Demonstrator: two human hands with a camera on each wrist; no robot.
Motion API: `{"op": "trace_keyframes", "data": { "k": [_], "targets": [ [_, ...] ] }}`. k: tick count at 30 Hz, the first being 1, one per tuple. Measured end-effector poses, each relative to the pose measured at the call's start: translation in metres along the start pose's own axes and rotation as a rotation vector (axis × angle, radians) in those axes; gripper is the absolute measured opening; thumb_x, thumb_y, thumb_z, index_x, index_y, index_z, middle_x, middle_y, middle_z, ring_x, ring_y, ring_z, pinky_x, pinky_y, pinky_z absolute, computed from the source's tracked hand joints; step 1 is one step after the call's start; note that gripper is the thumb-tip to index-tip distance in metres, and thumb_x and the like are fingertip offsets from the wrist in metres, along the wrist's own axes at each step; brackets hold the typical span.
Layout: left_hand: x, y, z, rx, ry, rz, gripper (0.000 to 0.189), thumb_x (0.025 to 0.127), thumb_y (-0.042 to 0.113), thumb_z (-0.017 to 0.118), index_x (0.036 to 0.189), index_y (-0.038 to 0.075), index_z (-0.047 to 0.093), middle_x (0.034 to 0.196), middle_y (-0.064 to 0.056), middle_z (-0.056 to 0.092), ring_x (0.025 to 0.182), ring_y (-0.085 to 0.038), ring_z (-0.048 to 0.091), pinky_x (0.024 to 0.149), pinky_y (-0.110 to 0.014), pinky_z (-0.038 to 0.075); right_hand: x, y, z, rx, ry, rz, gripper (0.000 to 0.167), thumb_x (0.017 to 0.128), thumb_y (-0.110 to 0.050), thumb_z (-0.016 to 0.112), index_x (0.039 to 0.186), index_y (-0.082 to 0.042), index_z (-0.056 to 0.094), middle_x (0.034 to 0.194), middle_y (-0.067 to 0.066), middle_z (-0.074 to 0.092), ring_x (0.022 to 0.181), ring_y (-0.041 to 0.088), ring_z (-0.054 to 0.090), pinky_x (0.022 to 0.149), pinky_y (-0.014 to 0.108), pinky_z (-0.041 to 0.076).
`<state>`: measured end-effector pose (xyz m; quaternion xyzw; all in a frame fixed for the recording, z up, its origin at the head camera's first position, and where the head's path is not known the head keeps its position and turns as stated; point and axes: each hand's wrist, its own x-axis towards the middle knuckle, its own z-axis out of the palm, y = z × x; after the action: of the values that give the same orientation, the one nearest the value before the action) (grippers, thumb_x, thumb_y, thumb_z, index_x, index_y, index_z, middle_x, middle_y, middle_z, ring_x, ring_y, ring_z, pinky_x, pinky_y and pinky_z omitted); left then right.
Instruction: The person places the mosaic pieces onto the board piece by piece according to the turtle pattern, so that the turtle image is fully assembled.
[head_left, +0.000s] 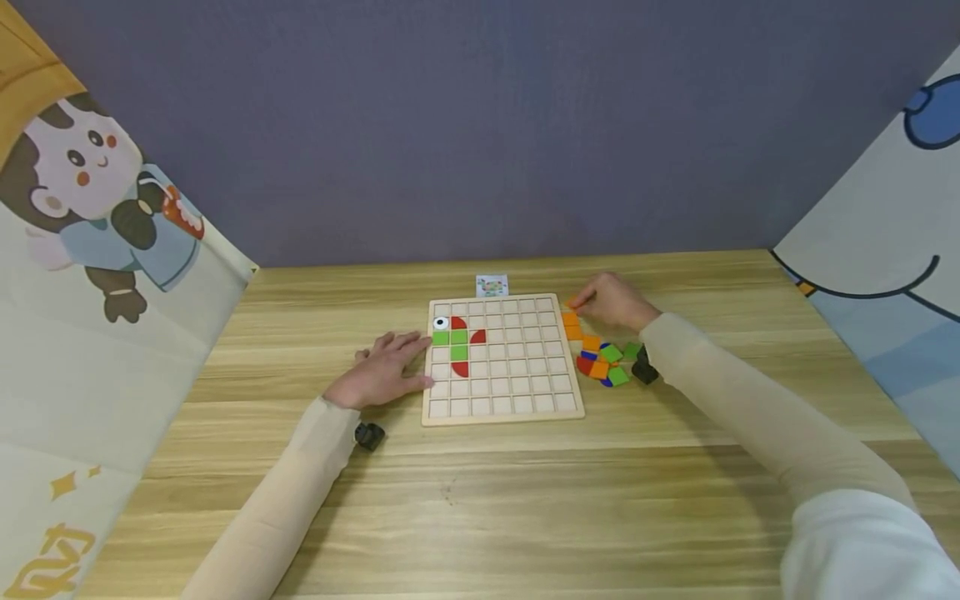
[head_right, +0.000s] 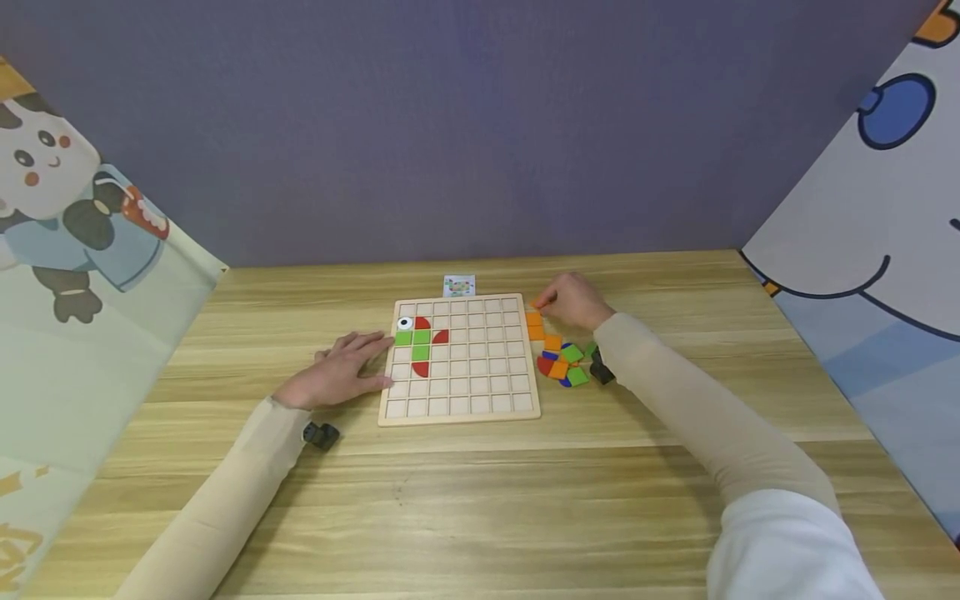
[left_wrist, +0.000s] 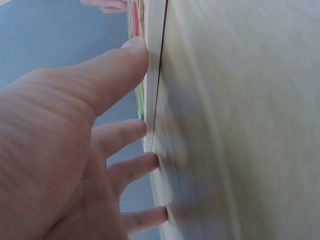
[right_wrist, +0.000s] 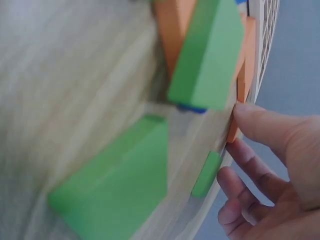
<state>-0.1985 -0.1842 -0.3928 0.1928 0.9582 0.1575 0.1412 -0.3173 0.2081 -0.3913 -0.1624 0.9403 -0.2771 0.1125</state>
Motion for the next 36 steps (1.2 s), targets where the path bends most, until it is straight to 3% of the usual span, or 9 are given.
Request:
{"op": "trace_keyframes", "data": {
  "k": [8, 16, 19, 25, 27, 32, 34, 36],
  "targets": [
    [0.001, 0.0, -0.001, -0.003, 0.0, -0.005, 0.076, 0.091, 0.052, 0.054, 0.151, 0.017, 0.025, 0.156, -0.01, 0.017, 0.138, -0.045, 0.009, 0.097, -0.073, 0.014, 0.002, 0.0, -0.003, 0.013, -0.007, 0.01, 0.012, 0.085, -0.011, 0.071, 0.096, -0.01, 0.076, 0.107, 0.01, 0.063, 0.096, 0.027, 0.057, 0.081, 0.044, 0.049],
    [0.002, -0.001, 0.001, -0.008, -0.011, -0.009, 0.076, 0.091, 0.052, 0.055, 0.152, 0.018, 0.024, 0.156, -0.009, 0.016, 0.138, -0.044, 0.008, 0.097, -0.073, 0.014, 0.002, -0.003, -0.002, 0.038, 0.015, 0.047, 0.024, 0.085, -0.012, 0.071, 0.108, -0.007, 0.072, 0.108, 0.011, 0.065, 0.092, 0.026, 0.059, 0.074, 0.041, 0.05],
    [0.002, -0.001, 0.001, -0.004, -0.006, -0.008, 0.075, 0.091, 0.051, 0.055, 0.151, 0.017, 0.024, 0.156, -0.01, 0.017, 0.138, -0.044, 0.009, 0.097, -0.073, 0.015, -0.003, -0.016, 0.003, 0.036, 0.026, -0.033, 0.023, 0.084, -0.012, 0.071, 0.107, -0.011, 0.073, 0.107, 0.006, 0.066, 0.09, 0.022, 0.058, 0.075, 0.04, 0.049],
    [0.001, -0.001, 0.0, 0.004, 0.0, -0.007, 0.076, 0.091, 0.052, 0.054, 0.151, 0.018, 0.024, 0.156, -0.01, 0.018, 0.138, -0.045, 0.009, 0.097, -0.073, 0.015, -0.016, -0.064, 0.037, -0.044, -0.046, -0.359, 0.016, 0.082, -0.012, 0.075, 0.098, -0.012, 0.076, 0.099, -0.002, 0.065, 0.09, 0.017, 0.057, 0.083, 0.038, 0.048],
    [0.001, 0.0, 0.0, 0.001, -0.001, -0.01, 0.076, 0.091, 0.052, 0.055, 0.151, 0.019, 0.024, 0.156, -0.009, 0.018, 0.138, -0.044, 0.009, 0.097, -0.072, 0.015, -0.018, -0.079, 0.048, -0.078, -0.059, -0.441, 0.014, 0.082, -0.011, 0.075, 0.096, -0.012, 0.076, 0.096, -0.004, 0.065, 0.091, 0.015, 0.057, 0.094, 0.038, 0.043],
    [0.002, 0.001, -0.001, -0.001, -0.007, -0.016, 0.076, 0.091, 0.052, 0.055, 0.151, 0.019, 0.024, 0.156, -0.009, 0.018, 0.138, -0.044, 0.009, 0.097, -0.073, 0.015, -0.015, -0.106, 0.068, -0.095, -0.094, -0.494, 0.014, 0.083, -0.007, 0.072, 0.095, -0.012, 0.076, 0.094, -0.006, 0.064, 0.09, 0.012, 0.053, 0.089, 0.032, 0.044],
    [0.002, 0.001, 0.0, 0.002, -0.01, -0.017, 0.076, 0.091, 0.053, 0.055, 0.151, 0.019, 0.024, 0.156, -0.01, 0.018, 0.138, -0.044, 0.009, 0.097, -0.073, 0.015, -0.012, -0.112, 0.073, -0.096, -0.105, -0.488, 0.014, 0.083, -0.006, 0.071, 0.095, -0.012, 0.076, 0.093, -0.005, 0.064, 0.088, 0.011, 0.052, 0.078, 0.028, 0.046],
    [0.002, 0.001, -0.001, 0.001, -0.011, -0.021, 0.076, 0.091, 0.053, 0.054, 0.152, 0.019, 0.024, 0.156, -0.009, 0.017, 0.139, -0.044, 0.009, 0.097, -0.073, 0.015, -0.009, -0.117, 0.076, -0.101, -0.112, -0.487, 0.013, 0.083, -0.007, 0.071, 0.093, -0.012, 0.076, 0.092, -0.004, 0.064, 0.088, 0.011, 0.051, 0.077, 0.027, 0.045]
  ]
}}
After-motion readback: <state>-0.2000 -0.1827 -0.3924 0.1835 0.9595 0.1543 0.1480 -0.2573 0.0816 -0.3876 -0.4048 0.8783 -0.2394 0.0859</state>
